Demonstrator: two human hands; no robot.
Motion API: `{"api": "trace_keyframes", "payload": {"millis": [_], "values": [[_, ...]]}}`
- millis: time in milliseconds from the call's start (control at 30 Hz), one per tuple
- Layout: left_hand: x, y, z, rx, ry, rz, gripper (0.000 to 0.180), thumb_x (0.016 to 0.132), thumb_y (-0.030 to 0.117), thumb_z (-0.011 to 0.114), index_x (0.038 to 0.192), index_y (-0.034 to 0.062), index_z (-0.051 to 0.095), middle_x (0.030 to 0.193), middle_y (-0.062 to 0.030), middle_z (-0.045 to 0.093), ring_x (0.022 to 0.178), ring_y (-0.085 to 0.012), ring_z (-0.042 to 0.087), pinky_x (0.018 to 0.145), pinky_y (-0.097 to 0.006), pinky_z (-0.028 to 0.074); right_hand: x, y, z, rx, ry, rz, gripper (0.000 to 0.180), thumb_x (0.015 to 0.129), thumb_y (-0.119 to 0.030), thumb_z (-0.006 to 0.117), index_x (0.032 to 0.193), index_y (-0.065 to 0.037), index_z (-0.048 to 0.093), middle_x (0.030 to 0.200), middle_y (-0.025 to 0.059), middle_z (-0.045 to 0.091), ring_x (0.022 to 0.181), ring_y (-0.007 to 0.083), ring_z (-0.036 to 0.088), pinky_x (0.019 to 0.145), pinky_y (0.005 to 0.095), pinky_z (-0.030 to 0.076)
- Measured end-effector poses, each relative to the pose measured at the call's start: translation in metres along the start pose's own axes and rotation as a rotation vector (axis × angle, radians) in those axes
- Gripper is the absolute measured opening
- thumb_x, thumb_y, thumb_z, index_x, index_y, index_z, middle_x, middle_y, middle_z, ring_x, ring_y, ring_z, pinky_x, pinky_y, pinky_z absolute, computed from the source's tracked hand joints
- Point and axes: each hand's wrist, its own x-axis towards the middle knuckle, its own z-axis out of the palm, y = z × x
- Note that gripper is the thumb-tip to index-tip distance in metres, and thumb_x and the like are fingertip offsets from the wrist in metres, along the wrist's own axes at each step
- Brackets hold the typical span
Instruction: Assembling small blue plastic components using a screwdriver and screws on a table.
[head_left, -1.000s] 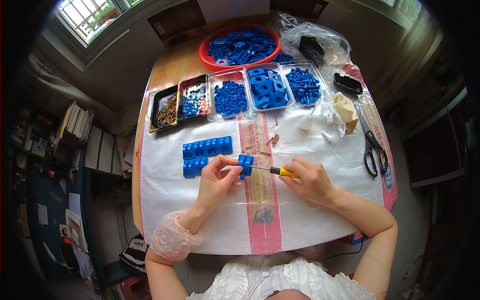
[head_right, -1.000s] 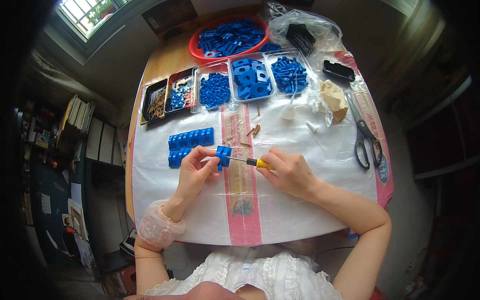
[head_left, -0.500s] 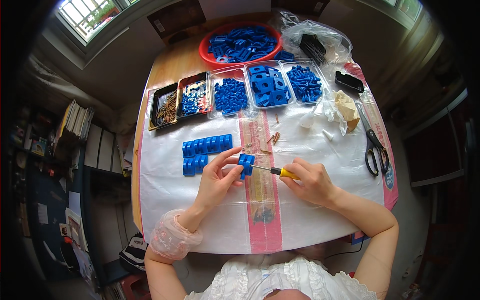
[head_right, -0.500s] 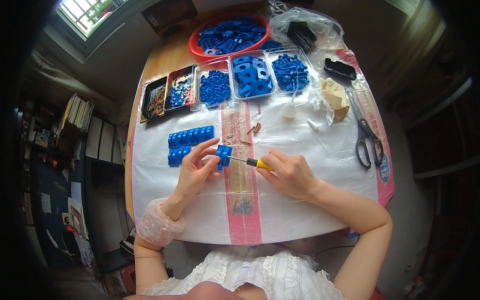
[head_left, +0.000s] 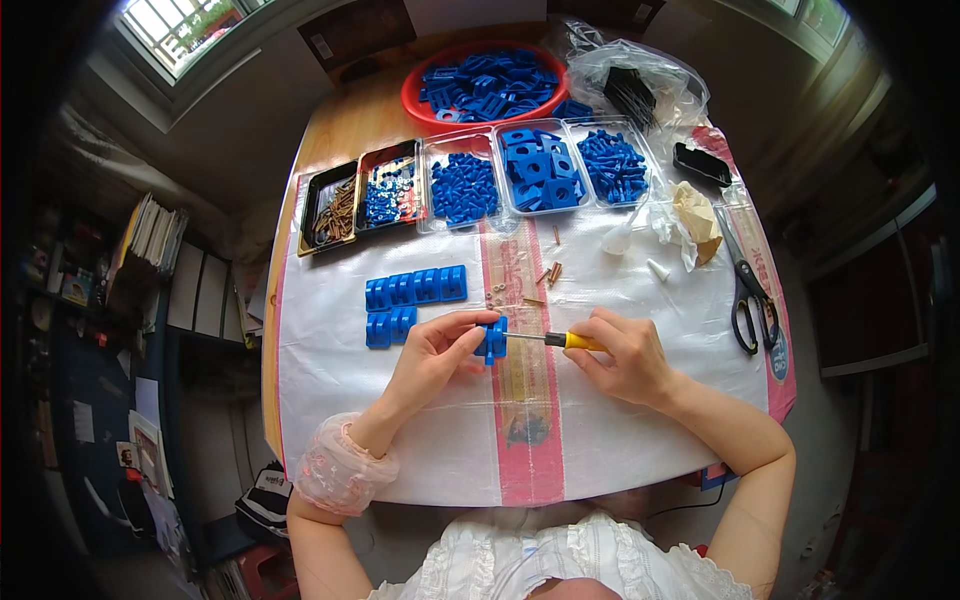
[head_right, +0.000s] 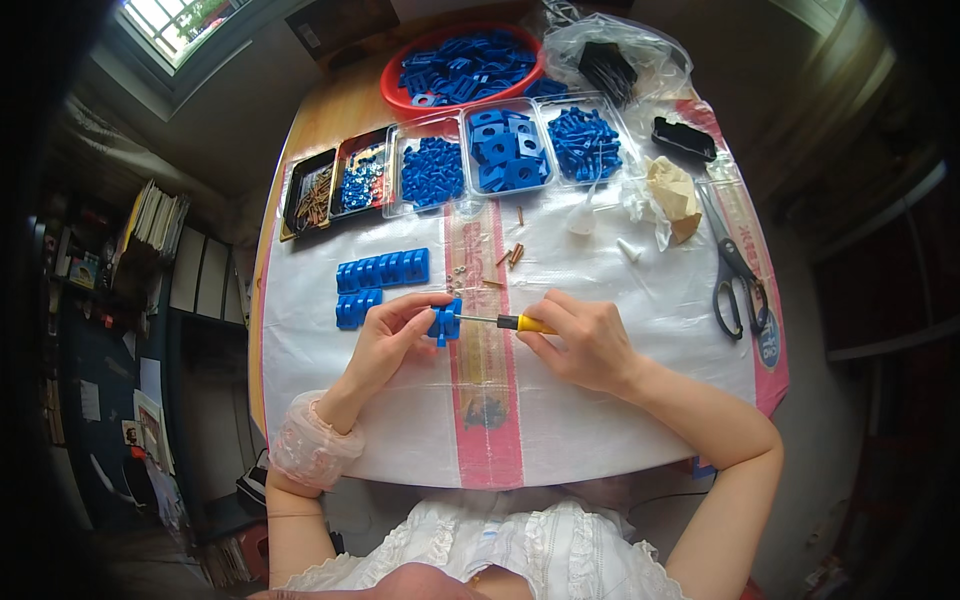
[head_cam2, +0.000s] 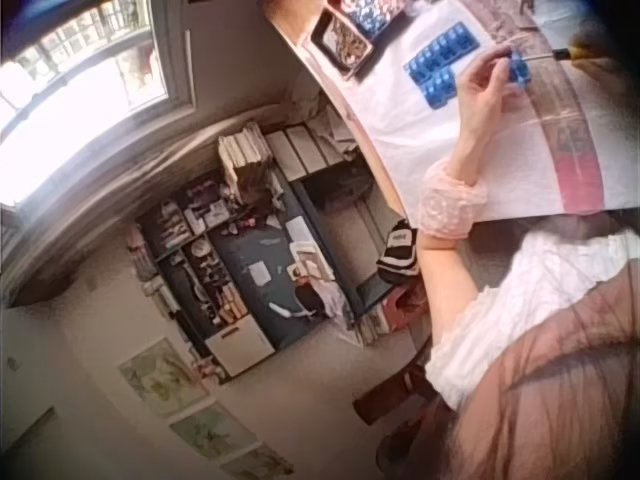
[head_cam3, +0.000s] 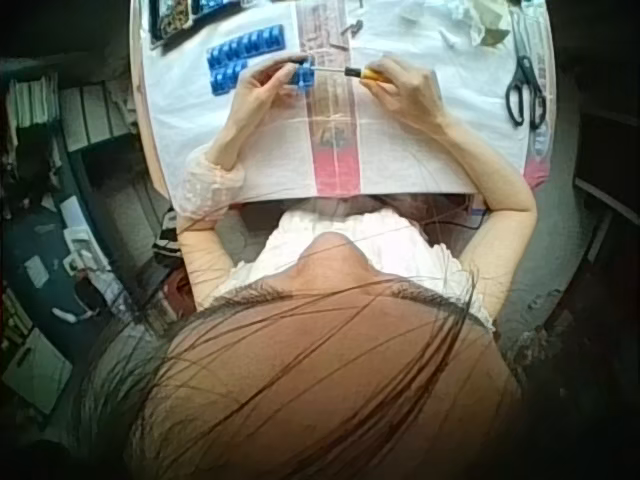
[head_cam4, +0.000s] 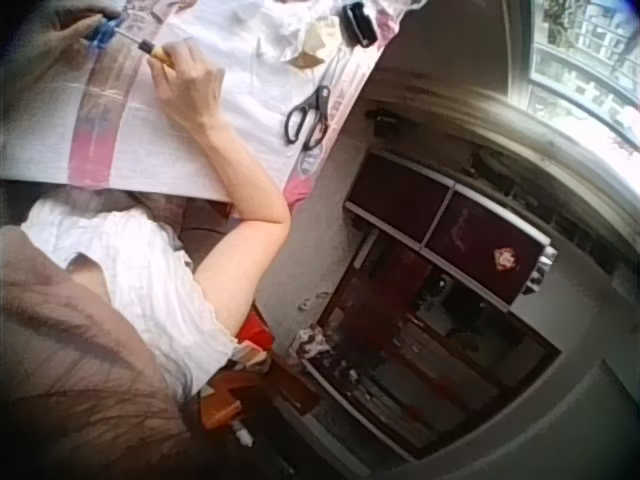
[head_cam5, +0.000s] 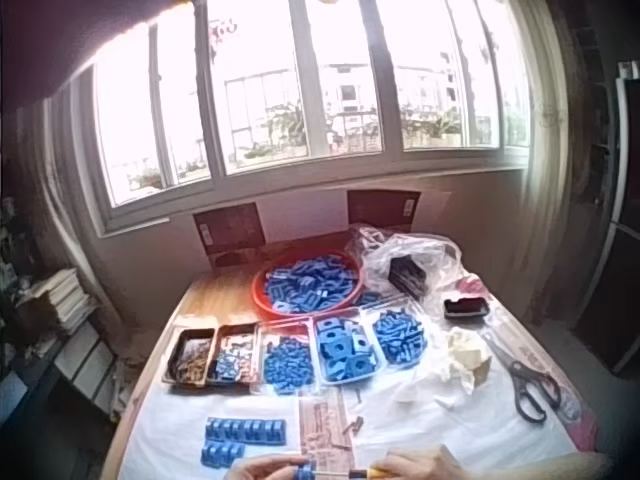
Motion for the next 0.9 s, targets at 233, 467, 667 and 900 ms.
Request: {"api": "trace_keyframes", "payload": {"millis": [233,467,667,900], "values": [[-0.0011,0.0012,0.0012,0.001,-0.003,-0.005,0.033,0.106,0.014,0.065,0.137,0.0026,0.067,0.113,-0.0058,0.077,0.097,-0.0088,0.074,0.074,-0.020,0.059,0.0007,-0.0006,-0.0002,-0.004,-0.001,-0.006,0.020,0.084,-0.012,0.084,0.096,-0.007,0.068,0.083,0.0050,0.065,0.064,0.0232,0.067,0.055,0.0354,0.050],[-0.0016,0.0004,0.0024,-0.003,-0.002,-0.015,0.033,0.103,0.009,0.070,0.135,0.0022,0.067,0.112,-0.0068,0.077,0.096,-0.0119,0.075,0.077,-0.023,0.058,-0.0001,0.0000,0.0010,-0.032,0.004,-0.050,0.022,0.083,-0.012,0.084,0.097,-0.007,0.068,0.080,0.0052,0.062,0.060,0.0228,0.065,0.054,0.0357,0.049],[-0.0021,0.0026,0.0005,0.020,-0.017,-0.035,0.033,0.101,0.006,0.071,0.133,0.0029,0.068,0.110,-0.0071,0.078,0.096,-0.0125,0.076,0.072,-0.022,0.058,-0.0040,-0.0055,-0.0004,-0.097,0.005,-0.175,0.023,0.082,-0.010,0.084,0.098,-0.004,0.067,0.078,0.0061,0.060,0.054,0.0224,0.061,0.049,0.0359,0.048],[-0.0028,0.0013,-0.0011,0.031,-0.034,-0.026,0.033,0.100,0.003,0.072,0.132,0.0025,0.068,0.110,-0.0069,0.078,0.097,-0.0131,0.076,0.070,-0.021,0.059,-0.0086,-0.0060,0.0030,0.042,-0.018,-0.091,0.021,0.084,-0.008,0.083,0.098,-0.003,0.067,0.079,0.0084,0.061,0.056,0.0240,0.061,0.049,0.0362,0.048]]}}
